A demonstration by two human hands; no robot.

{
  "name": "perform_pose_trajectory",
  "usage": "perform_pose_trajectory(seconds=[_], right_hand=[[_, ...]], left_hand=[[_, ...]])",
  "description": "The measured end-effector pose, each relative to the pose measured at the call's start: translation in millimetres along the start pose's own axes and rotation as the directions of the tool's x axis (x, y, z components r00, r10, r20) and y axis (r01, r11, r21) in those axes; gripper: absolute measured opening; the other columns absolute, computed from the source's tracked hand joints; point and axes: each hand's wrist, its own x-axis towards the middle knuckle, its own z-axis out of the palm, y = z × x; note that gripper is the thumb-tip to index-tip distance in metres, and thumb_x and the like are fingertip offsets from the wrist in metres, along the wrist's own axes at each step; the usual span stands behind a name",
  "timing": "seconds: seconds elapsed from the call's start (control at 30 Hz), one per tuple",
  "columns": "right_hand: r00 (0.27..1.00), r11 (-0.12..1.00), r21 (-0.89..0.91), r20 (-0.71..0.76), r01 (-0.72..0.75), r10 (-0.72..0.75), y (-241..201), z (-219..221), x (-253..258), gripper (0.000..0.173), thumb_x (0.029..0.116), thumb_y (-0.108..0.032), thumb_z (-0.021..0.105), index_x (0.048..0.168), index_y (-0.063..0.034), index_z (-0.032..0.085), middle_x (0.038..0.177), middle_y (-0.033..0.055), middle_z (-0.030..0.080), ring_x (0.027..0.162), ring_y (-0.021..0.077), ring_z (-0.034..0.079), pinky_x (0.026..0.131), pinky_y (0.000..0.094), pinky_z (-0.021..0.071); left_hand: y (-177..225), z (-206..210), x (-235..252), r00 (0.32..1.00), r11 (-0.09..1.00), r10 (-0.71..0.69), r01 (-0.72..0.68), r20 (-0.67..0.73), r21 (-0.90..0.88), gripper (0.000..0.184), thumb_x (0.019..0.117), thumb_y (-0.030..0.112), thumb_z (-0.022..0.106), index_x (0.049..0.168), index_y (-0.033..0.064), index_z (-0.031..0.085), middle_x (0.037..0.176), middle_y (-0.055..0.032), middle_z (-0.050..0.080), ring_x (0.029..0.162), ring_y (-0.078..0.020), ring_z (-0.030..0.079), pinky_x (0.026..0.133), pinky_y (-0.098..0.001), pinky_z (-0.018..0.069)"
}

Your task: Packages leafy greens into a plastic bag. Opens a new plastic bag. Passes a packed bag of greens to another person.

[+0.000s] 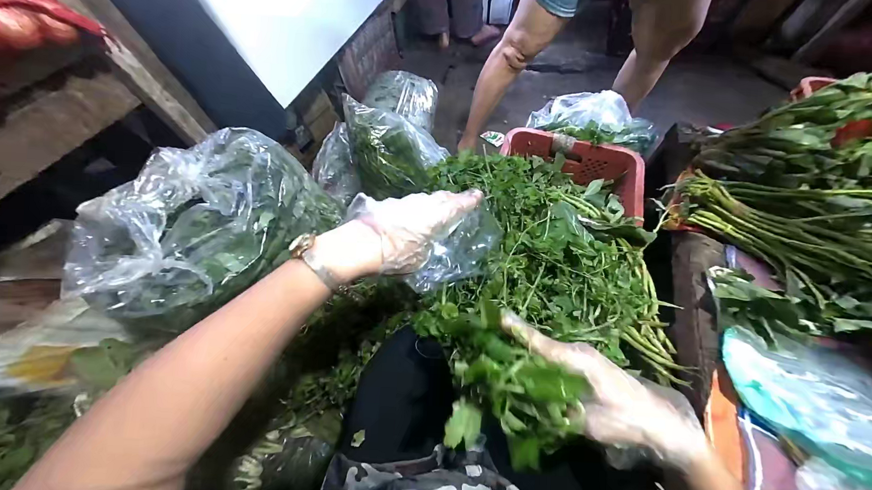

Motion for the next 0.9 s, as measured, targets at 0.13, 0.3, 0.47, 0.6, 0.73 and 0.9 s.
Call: perform_pose_trajectory(seconds=[0.13,0.3,0.47,0.6,0.73,0.9], right_hand=[[0.949,0.966,-0.069,-0.181,0.249,-0.258,-11,-8,-7,0.06,0.0939,-0.018,0.067,0.151,-0.0054,0.05,0.133,0.0122,0.067,0.121,0.007,0.063,0.105,0.0279,0.0504],[0.973,0.97,-0.227,-0.191,0.084,-0.129,6,-6,14,0.066,0.0873,-0.007,0.068,0.151,-0.0115,0.051,0.125,0.0146,0.071,0.113,0.0235,0.07,0.1,0.0469,0.0547],[0.973,0.854,-0.472,0.044,0.22,-0.226,-16,12,-13,0.078,0.0786,-0.002,0.069,0.151,-0.0279,0.053,0.089,0.0118,0.069,0.072,0.0326,0.069,0.064,0.0528,0.0581],[0.905,0.827,-0.461,-0.109,0.321,-0.412,-19,9,-33,0.048,0.0996,-0.016,0.052,0.147,-0.0238,0.055,0.085,0.0094,0.065,0.069,0.0246,0.064,0.061,0.0398,0.0546],[0.875,0.882,-0.413,-0.311,0.227,-0.371,-12,-2,-26,0.045,0.1021,-0.023,0.054,0.147,-0.0193,0.057,0.096,0.0118,0.071,0.084,0.0204,0.069,0.076,0.0373,0.0584],[0.935,0.968,-0.234,-0.314,0.091,-0.164,2,4,8,0.052,0.0933,-0.016,0.064,0.144,-0.0059,0.059,0.127,0.0142,0.071,0.115,0.0203,0.069,0.101,0.0414,0.0543]], left_hand=[[10,6,11,0.994,0.993,0.099,-0.096,0.052,-0.061,0.088,0.0872,-0.001,0.073,0.162,0.0145,0.029,0.151,-0.0143,0.051,0.133,-0.0346,0.054,0.108,-0.0561,0.043],[24,1,3,0.974,0.97,0.225,-0.221,0.032,-0.101,0.07,0.0942,-0.003,0.062,0.157,0.0164,0.041,0.147,-0.0129,0.056,0.131,-0.0327,0.056,0.109,-0.0541,0.0419],[-1,-17,17,0.996,0.995,-0.063,0.057,0.059,0.087,0.085,0.09,-0.004,0.067,0.162,0.0213,0.029,0.15,-0.0155,0.051,0.132,-0.04,0.054,0.104,-0.0622,0.0436],[-20,-15,25,0.988,0.984,-0.147,0.141,0.052,0.105,0.09,0.0857,-0.003,0.072,0.162,0.0131,0.027,0.152,-0.0201,0.048,0.135,-0.0429,0.05,0.107,-0.0645,0.0394],[2,-11,21,0.992,0.997,-0.009,-0.001,0.125,0.074,0.086,0.0879,0.0,0.071,0.162,0.0118,0.027,0.151,-0.0192,0.049,0.137,-0.0392,0.049,0.11,-0.0602,0.0388],[30,-20,-7,0.995,0.995,0.053,-0.06,0.087,0.074,0.077,0.0938,0.003,0.065,0.161,0.0191,0.032,0.146,-0.0154,0.054,0.127,-0.037,0.057,0.1,-0.0592,0.0459]])
